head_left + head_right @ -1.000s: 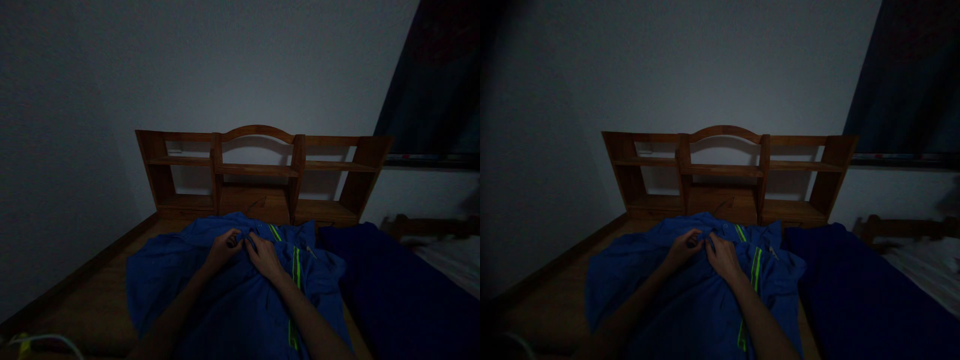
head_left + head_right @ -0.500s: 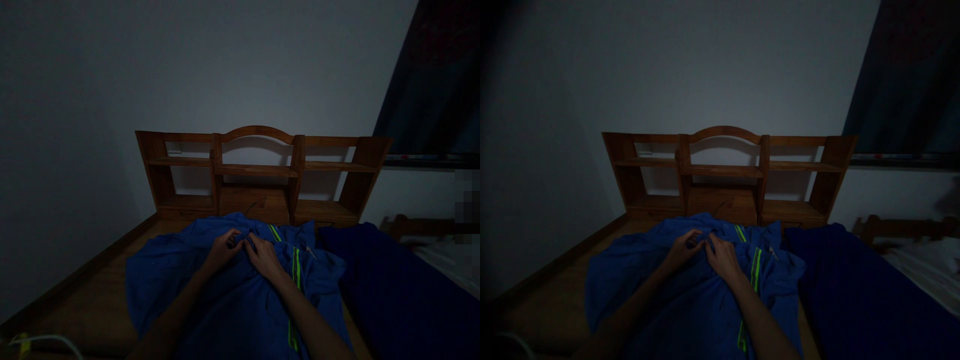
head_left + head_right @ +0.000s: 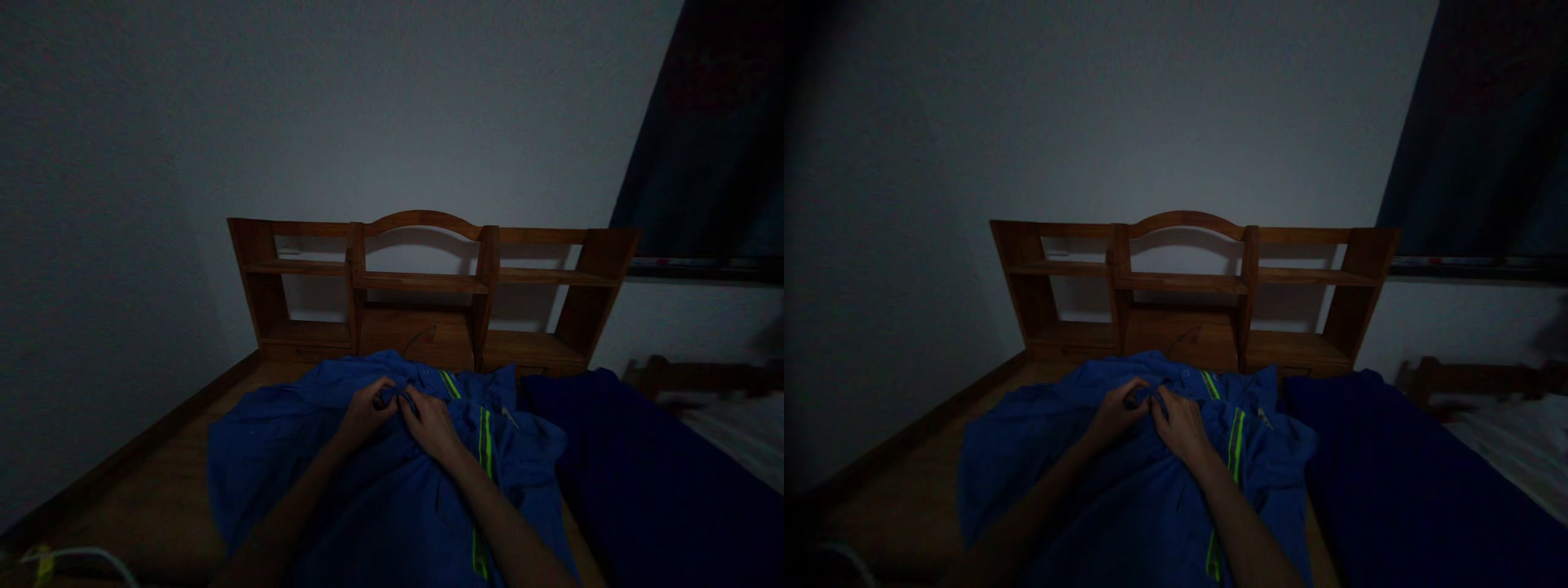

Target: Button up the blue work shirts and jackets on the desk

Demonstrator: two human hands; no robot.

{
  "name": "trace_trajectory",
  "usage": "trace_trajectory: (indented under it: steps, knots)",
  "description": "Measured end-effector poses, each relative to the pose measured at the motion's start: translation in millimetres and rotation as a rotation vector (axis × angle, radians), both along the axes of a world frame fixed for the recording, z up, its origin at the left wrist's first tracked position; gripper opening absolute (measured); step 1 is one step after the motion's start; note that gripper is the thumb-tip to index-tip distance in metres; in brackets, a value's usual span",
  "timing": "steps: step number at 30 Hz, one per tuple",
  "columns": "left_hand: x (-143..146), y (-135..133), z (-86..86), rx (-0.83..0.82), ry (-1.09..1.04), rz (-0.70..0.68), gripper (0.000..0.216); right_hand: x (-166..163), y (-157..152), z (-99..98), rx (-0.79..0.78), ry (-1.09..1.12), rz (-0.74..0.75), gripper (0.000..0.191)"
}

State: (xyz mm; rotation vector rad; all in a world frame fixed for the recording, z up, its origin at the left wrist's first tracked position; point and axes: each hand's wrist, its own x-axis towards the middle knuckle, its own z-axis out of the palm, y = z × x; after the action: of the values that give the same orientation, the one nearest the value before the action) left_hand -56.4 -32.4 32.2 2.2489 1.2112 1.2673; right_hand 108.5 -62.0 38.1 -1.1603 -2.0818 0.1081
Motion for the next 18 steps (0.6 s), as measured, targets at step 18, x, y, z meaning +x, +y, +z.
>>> trace_trajectory:
  steps: [18]
  knots:
    - [-1.0,-4.7,6.0,-0.036,-0.041,-0.010,0.020,-1.3,-0.7,1.1,-0.007,-0.007,-0.044,0.019]
